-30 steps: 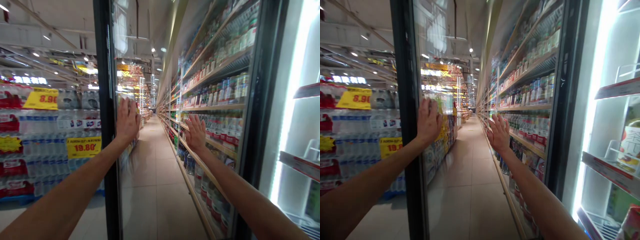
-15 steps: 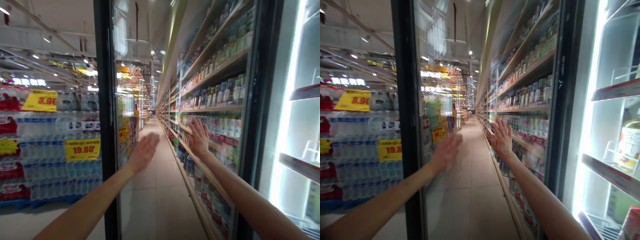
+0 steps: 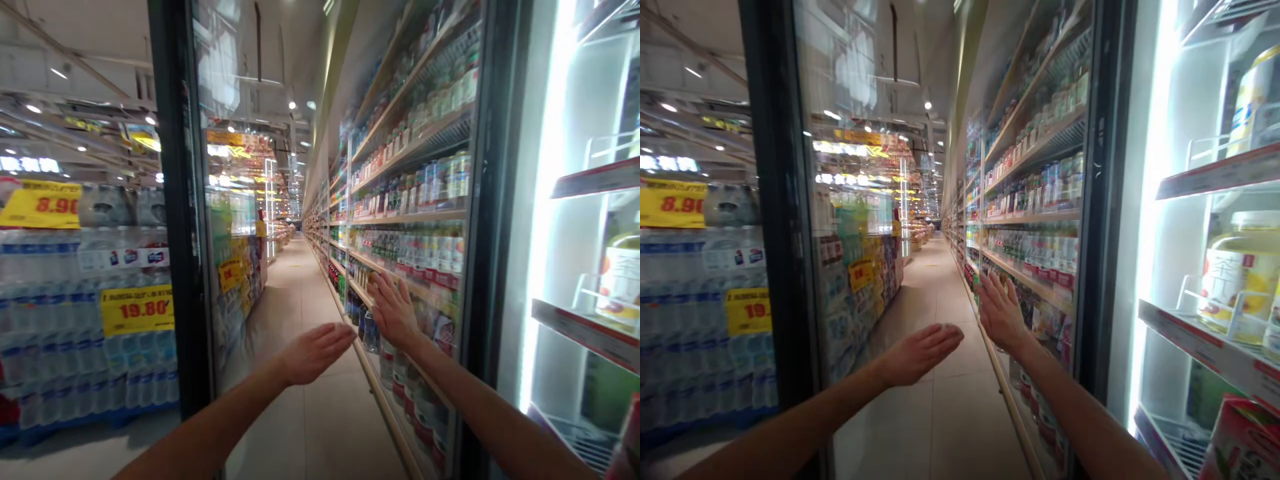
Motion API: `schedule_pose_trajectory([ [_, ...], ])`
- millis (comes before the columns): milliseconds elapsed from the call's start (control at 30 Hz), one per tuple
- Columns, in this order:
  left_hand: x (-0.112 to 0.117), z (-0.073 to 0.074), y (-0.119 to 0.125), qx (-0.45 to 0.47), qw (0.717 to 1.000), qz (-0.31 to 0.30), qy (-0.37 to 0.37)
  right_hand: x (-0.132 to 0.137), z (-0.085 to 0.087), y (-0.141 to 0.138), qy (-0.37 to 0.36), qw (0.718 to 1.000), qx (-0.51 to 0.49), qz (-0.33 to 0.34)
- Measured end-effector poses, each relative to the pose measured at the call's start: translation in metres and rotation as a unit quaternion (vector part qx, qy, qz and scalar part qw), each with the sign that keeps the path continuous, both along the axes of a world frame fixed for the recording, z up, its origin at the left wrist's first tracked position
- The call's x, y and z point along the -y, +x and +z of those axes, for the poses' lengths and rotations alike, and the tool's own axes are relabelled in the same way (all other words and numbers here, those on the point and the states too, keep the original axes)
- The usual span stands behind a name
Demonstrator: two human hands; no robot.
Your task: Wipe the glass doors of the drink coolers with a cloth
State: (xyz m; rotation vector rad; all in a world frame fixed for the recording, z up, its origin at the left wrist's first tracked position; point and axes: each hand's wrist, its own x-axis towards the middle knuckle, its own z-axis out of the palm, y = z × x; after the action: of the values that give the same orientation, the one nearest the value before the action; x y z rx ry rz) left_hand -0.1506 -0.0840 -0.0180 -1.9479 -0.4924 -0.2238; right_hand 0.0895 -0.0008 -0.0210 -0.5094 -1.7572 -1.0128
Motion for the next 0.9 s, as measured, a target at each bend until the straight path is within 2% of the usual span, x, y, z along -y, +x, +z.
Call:
schedule_pose_trajectory([
  [33,-0.001,0.0,0.003,-0.023,1.0,-0.001,-0.018,0.001,-0.005,-0.001,-0.004,1.0,0.009,-0.002],
  [67,-0.002,0.006,0.005,-0.018,1.0,0.002,-0.018,0.002,-0.008,-0.002,-0.008,1.0,0.008,-0.002],
  [167,-0.009,0.045,0.013,0.141,0.988,0.033,0.054,0.003,-0.013,-0.001,-0.02,1.0,-0.018,-0.005],
  [233,-0.015,0.06,0.022,0.24,0.964,0.045,0.106,0.003,-0.013,0.003,-0.033,0.999,-0.034,-0.011],
  [300,-0.02,0.051,0.032,0.216,0.97,0.027,0.11,0.002,-0.013,0.007,-0.042,0.998,-0.044,-0.019],
  [400,-0.024,0.019,0.044,0.028,0.998,-0.022,0.045,0.0,-0.019,0.016,-0.042,0.997,-0.056,-0.027],
  [433,-0.026,0.014,0.046,-0.021,0.999,-0.031,0.023,-0.002,-0.022,0.02,-0.04,0.997,-0.061,-0.031],
  [467,-0.028,0.017,0.049,-0.044,0.998,-0.033,0.011,-0.003,-0.024,0.024,-0.039,0.996,-0.067,-0.035],
  [533,-0.032,0.04,0.054,-0.001,1.0,-0.018,0.018,-0.006,-0.028,0.032,-0.035,0.995,-0.079,-0.04],
  [600,-0.035,0.069,0.062,0.132,0.989,0.016,0.061,-0.008,-0.03,0.04,-0.04,0.994,-0.096,-0.046],
  [633,-0.036,0.078,0.066,0.192,0.978,0.032,0.079,-0.008,-0.03,0.044,-0.044,0.993,-0.102,-0.047],
  [667,-0.037,0.08,0.07,0.213,0.973,0.042,0.082,-0.008,-0.031,0.047,-0.049,0.992,-0.106,-0.048],
  [700,-0.037,0.074,0.074,0.202,0.976,0.042,0.074,-0.008,-0.032,0.049,-0.053,0.991,-0.109,-0.05],
  [733,-0.036,0.062,0.078,0.16,0.985,0.031,0.057,-0.008,-0.034,0.051,-0.057,0.991,-0.109,-0.052],
  [833,-0.036,0.019,0.084,-0.026,0.999,-0.023,-0.009,-0.01,-0.041,0.056,-0.063,0.991,-0.105,-0.06],
  [867,-0.037,0.012,0.086,-0.058,0.998,-0.032,-0.019,-0.011,-0.044,0.058,-0.068,0.99,-0.104,-0.065],
  [900,-0.039,0.013,0.087,-0.064,0.997,-0.035,-0.019,-0.012,-0.046,0.059,-0.073,0.989,-0.105,-0.069],
])
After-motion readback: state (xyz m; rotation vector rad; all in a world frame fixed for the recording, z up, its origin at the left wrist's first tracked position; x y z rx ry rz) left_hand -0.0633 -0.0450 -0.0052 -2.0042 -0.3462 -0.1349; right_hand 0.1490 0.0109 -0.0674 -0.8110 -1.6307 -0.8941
